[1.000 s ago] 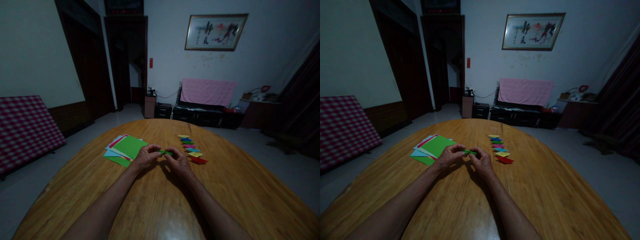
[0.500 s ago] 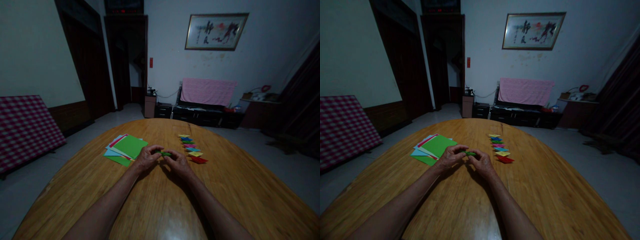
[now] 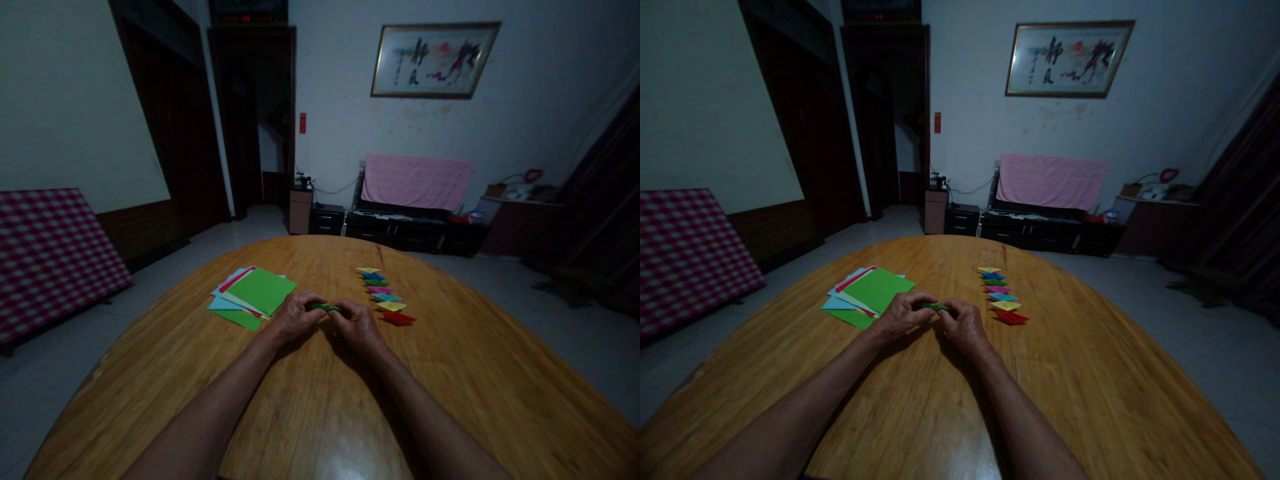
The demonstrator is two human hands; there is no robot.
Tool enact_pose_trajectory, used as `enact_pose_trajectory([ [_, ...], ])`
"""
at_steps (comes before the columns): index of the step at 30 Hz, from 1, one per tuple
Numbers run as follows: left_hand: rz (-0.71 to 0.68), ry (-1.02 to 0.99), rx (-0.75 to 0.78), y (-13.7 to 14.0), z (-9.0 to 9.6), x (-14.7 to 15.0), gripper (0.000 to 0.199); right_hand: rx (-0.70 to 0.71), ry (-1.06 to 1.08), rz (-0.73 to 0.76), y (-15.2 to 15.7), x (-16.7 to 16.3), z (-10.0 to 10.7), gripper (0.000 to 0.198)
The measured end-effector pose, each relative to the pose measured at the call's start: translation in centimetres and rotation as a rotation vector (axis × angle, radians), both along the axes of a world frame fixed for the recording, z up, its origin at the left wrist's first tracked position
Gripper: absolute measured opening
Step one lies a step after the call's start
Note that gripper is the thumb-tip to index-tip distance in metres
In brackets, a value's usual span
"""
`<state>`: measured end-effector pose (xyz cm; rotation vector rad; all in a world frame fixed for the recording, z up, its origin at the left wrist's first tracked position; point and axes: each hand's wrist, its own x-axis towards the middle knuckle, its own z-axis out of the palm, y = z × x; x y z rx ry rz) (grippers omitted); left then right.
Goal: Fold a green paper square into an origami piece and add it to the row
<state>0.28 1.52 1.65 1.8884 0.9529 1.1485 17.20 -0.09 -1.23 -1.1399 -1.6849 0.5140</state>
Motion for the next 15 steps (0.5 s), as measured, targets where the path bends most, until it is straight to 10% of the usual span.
enact_pose_trajectory([
  [15, 0.034, 0.378, 0.008, 0.6, -1.2, 0.0, 0.019, 0.063, -0.434, -0.032, -0.6, 0.6, 0.4, 0.016],
])
